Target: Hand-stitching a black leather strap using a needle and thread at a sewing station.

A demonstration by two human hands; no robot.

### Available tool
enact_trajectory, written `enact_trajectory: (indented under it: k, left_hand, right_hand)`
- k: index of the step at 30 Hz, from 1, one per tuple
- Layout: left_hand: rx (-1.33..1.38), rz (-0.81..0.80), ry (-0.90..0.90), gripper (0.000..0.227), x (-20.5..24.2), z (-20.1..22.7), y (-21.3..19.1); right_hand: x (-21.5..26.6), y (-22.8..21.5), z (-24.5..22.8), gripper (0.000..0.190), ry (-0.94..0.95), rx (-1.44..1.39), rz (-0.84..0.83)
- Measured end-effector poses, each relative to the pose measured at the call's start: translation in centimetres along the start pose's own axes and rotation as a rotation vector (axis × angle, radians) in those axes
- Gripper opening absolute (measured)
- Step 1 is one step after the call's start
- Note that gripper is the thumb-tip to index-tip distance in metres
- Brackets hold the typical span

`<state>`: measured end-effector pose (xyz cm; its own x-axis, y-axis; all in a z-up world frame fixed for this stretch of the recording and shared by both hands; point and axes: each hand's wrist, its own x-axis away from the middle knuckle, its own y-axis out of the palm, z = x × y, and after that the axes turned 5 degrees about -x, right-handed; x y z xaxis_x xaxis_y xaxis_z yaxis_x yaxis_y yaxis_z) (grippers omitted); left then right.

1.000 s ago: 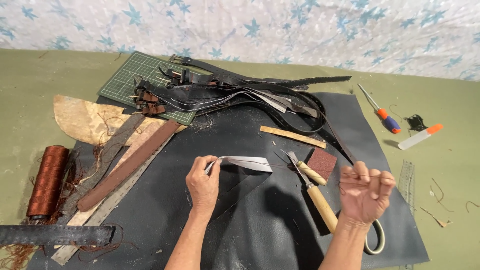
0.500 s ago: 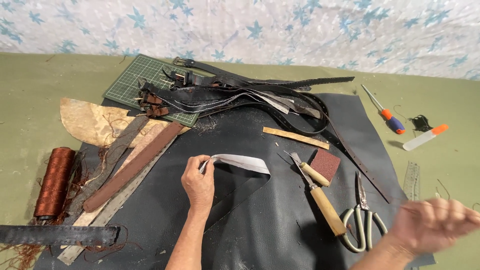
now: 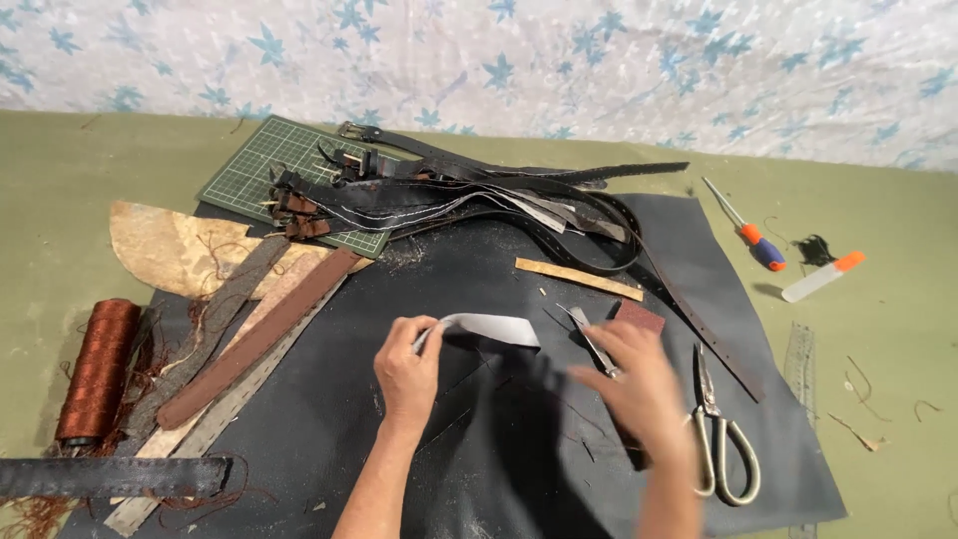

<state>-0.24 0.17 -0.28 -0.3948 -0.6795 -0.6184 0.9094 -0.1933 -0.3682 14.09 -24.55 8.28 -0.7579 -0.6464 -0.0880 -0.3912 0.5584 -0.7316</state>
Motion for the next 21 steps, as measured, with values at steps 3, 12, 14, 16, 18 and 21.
enact_trajectory:
  k: [3,12,14,16,18,21]
  left_hand:
    - [-0.007,0.006,0.058,0.011,0.8,0.6,1.2]
    - [0.404,-0.18,0.166,0.005,0.0,6.4,-1.6]
    - [0.421,-0.179,-0.237,0.021,-0.5,6.6,-2.1]
    - [0.493,-0.277,-0.378,0.029,-1.0,6.7,-2.3]
    - [0.559,-0.381,-0.524,0.037,-1.3,7.2,-2.5]
    - [0.694,-0.561,-0.634,0.035,-1.5,7.9,-1.6]
  right_hand:
    - [-3.0,5.5,-4.2,0.054,-0.13,-0.143,0.091]
    - [-6.6,5.1,-5.7,0.036,-0.308,-0.512,0.079]
    - [-6.4,4.2,-6.4,0.009,-0.261,-0.752,-0.051]
    - [-6.7,4.8,-5.5,0.01,-0.303,-0.826,-0.08]
    - [-6.8,5.9,-4.9,0.011,-0.339,-0.904,-0.109]
    - [-6.3,7.3,-5.0,0.03,-0.285,-0.966,-0.11]
